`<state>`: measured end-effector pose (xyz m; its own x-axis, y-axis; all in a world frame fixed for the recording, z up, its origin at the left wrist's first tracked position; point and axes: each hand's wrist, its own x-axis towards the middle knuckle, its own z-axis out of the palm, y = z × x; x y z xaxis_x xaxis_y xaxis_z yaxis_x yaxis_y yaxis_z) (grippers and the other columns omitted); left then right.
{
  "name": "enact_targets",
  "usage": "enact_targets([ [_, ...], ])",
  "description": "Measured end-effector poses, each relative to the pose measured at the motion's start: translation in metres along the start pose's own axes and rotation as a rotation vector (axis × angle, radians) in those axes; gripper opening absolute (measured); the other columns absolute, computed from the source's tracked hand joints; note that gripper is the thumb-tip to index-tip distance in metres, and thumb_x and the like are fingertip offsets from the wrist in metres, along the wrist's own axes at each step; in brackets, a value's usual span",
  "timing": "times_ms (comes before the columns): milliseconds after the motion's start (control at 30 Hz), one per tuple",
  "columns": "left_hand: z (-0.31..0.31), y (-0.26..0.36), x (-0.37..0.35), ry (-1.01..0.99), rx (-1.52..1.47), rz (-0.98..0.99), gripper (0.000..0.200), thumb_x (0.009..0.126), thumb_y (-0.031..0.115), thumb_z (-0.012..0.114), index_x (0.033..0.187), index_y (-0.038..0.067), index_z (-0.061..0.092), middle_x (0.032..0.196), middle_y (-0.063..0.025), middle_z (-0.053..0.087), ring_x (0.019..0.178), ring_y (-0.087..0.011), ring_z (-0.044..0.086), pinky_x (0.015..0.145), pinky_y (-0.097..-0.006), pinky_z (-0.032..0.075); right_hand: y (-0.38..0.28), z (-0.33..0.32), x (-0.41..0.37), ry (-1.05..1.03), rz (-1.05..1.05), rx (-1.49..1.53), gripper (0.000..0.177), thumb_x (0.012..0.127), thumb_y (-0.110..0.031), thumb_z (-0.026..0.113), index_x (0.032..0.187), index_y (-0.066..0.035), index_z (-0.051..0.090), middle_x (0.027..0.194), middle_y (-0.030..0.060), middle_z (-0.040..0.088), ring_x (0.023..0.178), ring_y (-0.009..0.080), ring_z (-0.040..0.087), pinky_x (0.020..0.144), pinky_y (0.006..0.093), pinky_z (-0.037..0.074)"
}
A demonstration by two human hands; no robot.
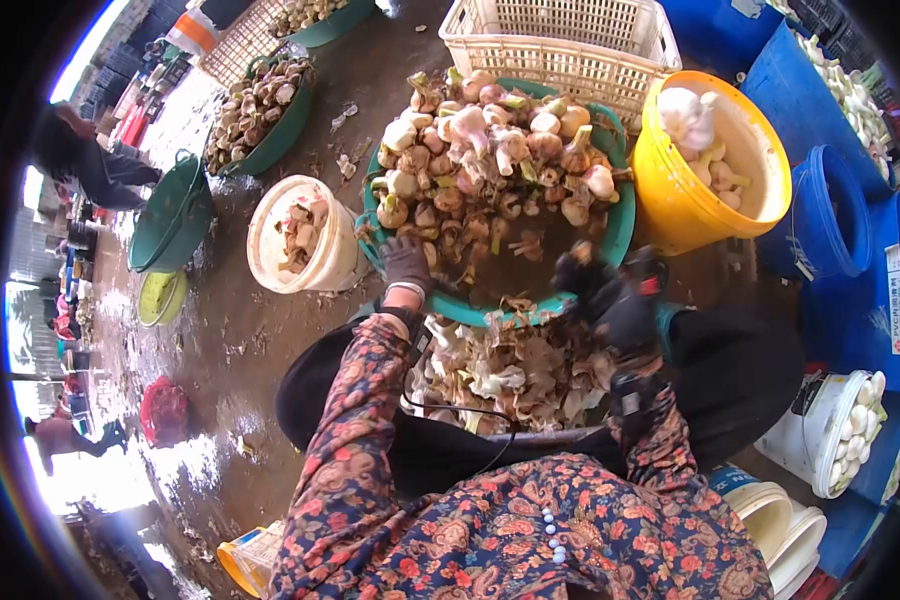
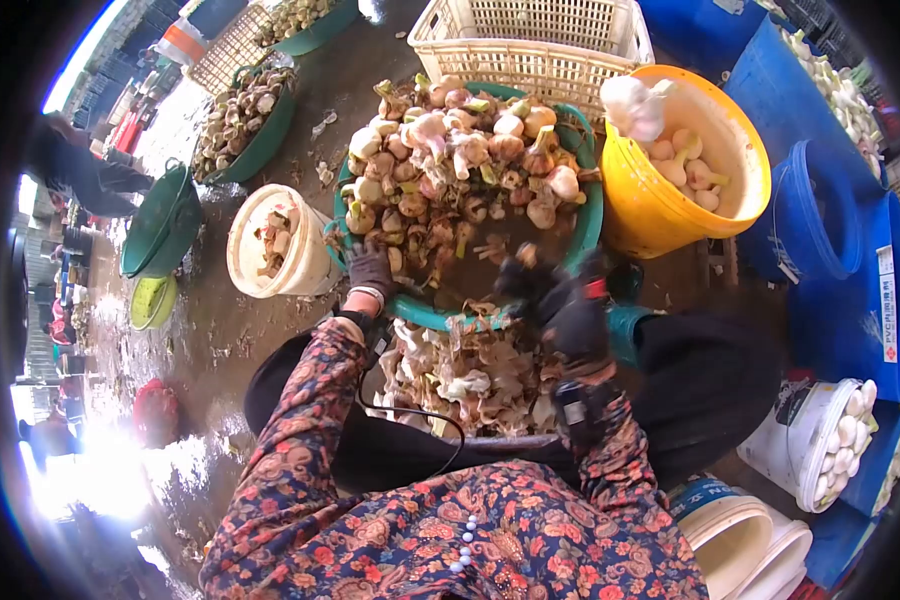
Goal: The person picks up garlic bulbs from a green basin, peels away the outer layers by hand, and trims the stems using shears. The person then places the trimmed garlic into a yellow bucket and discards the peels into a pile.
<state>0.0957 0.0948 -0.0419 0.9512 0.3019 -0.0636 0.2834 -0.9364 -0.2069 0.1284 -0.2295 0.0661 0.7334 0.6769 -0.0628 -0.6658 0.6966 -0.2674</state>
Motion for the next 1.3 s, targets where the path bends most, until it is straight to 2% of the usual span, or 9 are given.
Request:
enact_targets([
  [167,-0.031,0.009,-0.002,-0.063,-0.16,-0.095,0.063,0.056,0.047,0.071,0.107,0.011,0.058,0.114,-0.0122,0.053,0.107,-0.0333,0.047,0.092,-0.0447,0.036,0.052,-0.018,0.005,0.491,0.421,-0.614,0.078,0.076,-0.072,0.044,0.113,-0.003,0.05,0.091,0.0101,0.061,0.075,0.0198,0.062,0.063,0.0324,0.05],
  [367,0.004,0.027,-0.043,-0.557,-1.439,0.221,0.051,0.066,0.027,0.075,0.107,0.001,0.055,0.094,-0.0109,0.063,0.085,-0.0188,0.06,0.079,-0.031,0.048,0.091,-0.063,0.006,0.665,0.724,-0.231,0.086,0.069,-0.076,0.049,0.114,-0.002,0.044,0.089,0.0143,0.058,0.073,0.0247,0.062,0.057,0.0345,0.052],
  [533,-0.018,0.057,-0.057,-0.367,-0.963,0.362,0.046,0.069,0.02,0.074,0.107,0.002,0.054,0.091,-0.0062,0.061,0.083,-0.0152,0.059,0.077,-0.0282,0.049,0.096,-0.08,0.001,0.573,0.635,-0.135,0.072,0.073,-0.07,0.052,0.101,-0.004,0.052,0.085,0.0179,0.061,0.071,0.0265,0.062,0.059,0.0349,0.053],
  [700,-0.063,0.085,-0.1,-0.577,-1.786,0.305,0.073,0.069,0.014,0.074,0.13,0.001,0.036,0.116,-0.0124,0.05,0.105,-0.0195,0.05,0.092,-0.0314,0.041,0.096,-0.063,0.001,0.289,0.513,-0.011,0.05,0.088,-0.051,0.046,0.108,-0.006,0.054,0.092,0.0104,0.062,0.08,0.0204,0.062,0.067,0.0345,0.053],
  [833,-0.077,0.098,-0.115,-0.002,-1.257,0.173,0.083,0.073,0.021,0.073,0.137,0.0,0.024,0.13,-0.0189,0.039,0.116,-0.0232,0.044,0.095,-0.0313,0.038,0.098,-0.042,0.006,0.364,0.244,-0.243,0.033,0.092,-0.034,0.048,0.109,-0.006,0.054,0.101,0.007,0.061,0.087,0.0161,0.06,0.076,0.027,0.049],
  [967,-0.092,0.088,-0.117,-0.067,-1.243,0.151,0.071,0.065,0.03,0.075,0.124,0.003,0.046,0.111,-0.0199,0.053,0.104,-0.0324,0.053,0.087,-0.037,0.044,0.091,-0.033,0.003,0.194,-0.018,-1.065,0.029,0.091,-0.026,0.054,0.108,-0.003,0.051,0.097,0.0058,0.06,0.086,0.0123,0.056,0.075,0.0254,0.045],
  [1000,-0.101,0.085,-0.117,0.022,-1.078,0.15,0.065,0.064,0.027,0.079,0.116,0.0,0.052,0.104,-0.0141,0.058,0.099,-0.0245,0.057,0.086,-0.033,0.044,0.098,-0.049,0.002,0.2,-0.342,-1.535,0.029,0.085,-0.023,0.057,0.102,0.0,0.056,0.091,0.0149,0.061,0.087,0.0278,0.058,0.075,0.0366,0.045],
  [1100,-0.109,0.078,-0.118,0.049,-1.04,0.282,0.062,0.059,0.026,0.081,0.11,0.001,0.055,0.098,-0.0148,0.058,0.089,-0.0293,0.058,0.08,-0.0356,0.046,0.105,-0.074,-0.001,0.553,-0.273,-1.655,0.036,0.074,-0.017,0.064,0.103,0.001,0.052,0.086,0.013,0.058,0.08,0.0253,0.056,0.073,0.04,0.044],
  [1300,-0.092,0.07,-0.114,0.112,-1.063,0.356,0.059,0.053,0.034,0.082,0.099,0.003,0.059,0.09,-0.0177,0.053,0.081,-0.036,0.054,0.071,-0.0406,0.046,0.083,-0.069,0.001,0.222,-0.05,-1.457,0.021,0.089,-0.016,0.051,0.09,0.001,0.063,0.078,-0.0014,0.061,0.07,0.0064,0.053,0.062,0.0248,0.046],
])
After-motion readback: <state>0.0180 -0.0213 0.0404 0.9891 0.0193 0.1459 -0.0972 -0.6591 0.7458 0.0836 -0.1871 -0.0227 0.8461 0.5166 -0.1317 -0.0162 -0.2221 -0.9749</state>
